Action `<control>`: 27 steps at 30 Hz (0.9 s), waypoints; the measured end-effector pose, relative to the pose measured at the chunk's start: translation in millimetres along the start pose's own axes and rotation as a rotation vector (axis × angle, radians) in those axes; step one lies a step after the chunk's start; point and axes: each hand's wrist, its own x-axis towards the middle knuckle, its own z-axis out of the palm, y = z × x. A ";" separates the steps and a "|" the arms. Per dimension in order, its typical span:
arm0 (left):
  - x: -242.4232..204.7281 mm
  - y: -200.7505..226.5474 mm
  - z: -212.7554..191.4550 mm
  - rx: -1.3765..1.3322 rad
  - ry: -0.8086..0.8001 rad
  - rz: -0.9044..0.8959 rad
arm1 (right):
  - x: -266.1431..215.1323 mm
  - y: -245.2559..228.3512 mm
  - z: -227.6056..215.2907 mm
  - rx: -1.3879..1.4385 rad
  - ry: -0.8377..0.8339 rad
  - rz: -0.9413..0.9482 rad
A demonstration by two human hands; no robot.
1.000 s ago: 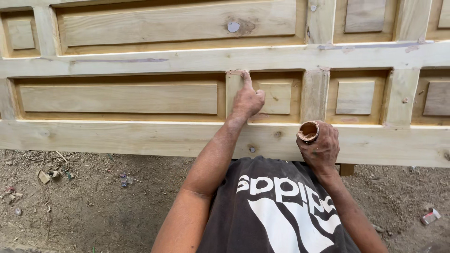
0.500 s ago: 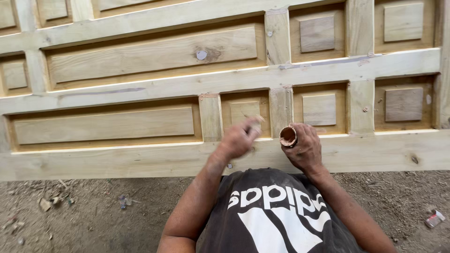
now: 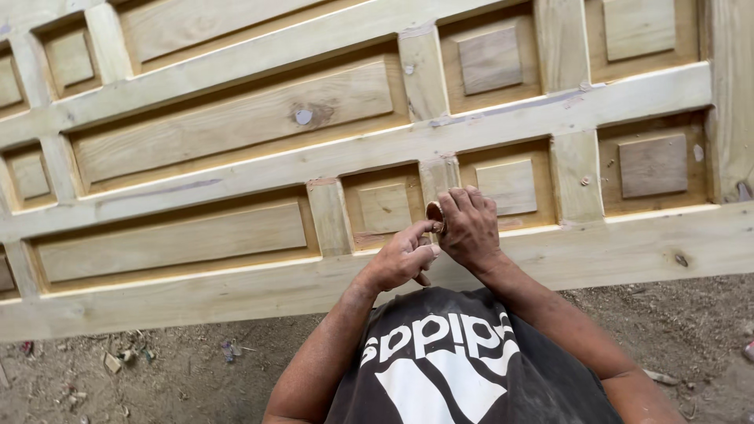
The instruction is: The person applies wood filler to gaps and joints on a wooden door using a small container and finger. They repeatedly dip into the container and spread the filler across multiple recessed panels and frame edges.
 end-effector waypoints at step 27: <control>142.8 81.7 -86.0 0.532 0.425 -0.057 | -34.7 47.3 7.3 0.150 0.025 0.223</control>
